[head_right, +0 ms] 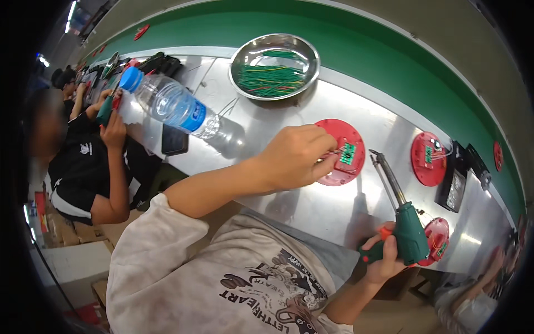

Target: Soldering wires onto a circuit board at an assembly line.

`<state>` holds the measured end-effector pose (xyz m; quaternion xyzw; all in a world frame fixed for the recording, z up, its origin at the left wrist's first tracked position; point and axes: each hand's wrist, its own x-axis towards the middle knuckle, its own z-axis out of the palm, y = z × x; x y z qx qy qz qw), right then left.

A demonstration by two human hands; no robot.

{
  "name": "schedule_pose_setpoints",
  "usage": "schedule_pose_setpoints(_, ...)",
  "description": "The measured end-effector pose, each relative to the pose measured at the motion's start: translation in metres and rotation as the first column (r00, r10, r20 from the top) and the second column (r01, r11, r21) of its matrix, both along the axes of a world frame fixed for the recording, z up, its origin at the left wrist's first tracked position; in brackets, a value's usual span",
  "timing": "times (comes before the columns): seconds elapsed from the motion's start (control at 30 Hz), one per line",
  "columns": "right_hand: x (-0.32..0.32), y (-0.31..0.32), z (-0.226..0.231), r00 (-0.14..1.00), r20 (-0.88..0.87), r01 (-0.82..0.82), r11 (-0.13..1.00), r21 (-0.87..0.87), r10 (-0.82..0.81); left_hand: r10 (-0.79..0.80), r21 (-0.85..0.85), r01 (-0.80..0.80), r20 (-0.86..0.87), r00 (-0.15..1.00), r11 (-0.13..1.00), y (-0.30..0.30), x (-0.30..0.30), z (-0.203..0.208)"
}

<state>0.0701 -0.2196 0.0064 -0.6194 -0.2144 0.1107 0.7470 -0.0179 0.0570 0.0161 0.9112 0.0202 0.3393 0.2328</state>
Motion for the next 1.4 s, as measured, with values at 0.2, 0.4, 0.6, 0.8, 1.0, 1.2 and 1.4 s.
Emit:
schedule_pose_setpoints(0.2,0.000,-0.001,0.005,1.000,-0.004,0.019,1.000,-0.010,-0.019,0.021,-0.044,-0.020,0.020,1.000,0.999,0.005,0.002,0.007)
schedule_pose_setpoints(0.4,-0.001,0.002,0.006,0.999,0.024,0.047,0.999,-0.009,-0.046,0.072,-0.265,-0.051,0.067,0.995,0.963,0.004,0.002,0.025)
schedule_pose_setpoints(0.6,0.002,0.002,0.014,0.995,-0.030,0.090,0.994,-0.069,-0.092,0.159,-0.130,-0.151,0.052,0.986,0.980,0.007,0.000,0.027)
schedule_pose_setpoints(0.8,0.002,0.002,0.010,0.992,-0.025,0.120,0.992,-0.043,-0.121,0.267,-0.172,-0.354,-0.388,0.882,0.919,0.023,-0.001,0.028)
schedule_pose_setpoints(1.0,0.005,0.003,0.012,0.993,-0.007,0.116,0.991,-0.068,-0.117,0.271,-0.254,-0.349,-0.295,0.916,0.902,0.030,-0.001,0.030)
schedule_pose_setpoints(1.2,0.004,0.002,0.013,0.993,-0.024,0.114,0.990,-0.087,-0.116,0.246,-0.251,-0.371,-0.416,0.875,0.894,0.021,-0.001,0.042)
schedule_pose_setpoints(1.4,0.003,0.005,0.015,0.999,0.015,0.046,0.993,-0.112,-0.045,0.162,-0.202,-0.213,-0.243,0.957,0.956,0.016,-0.001,0.028)
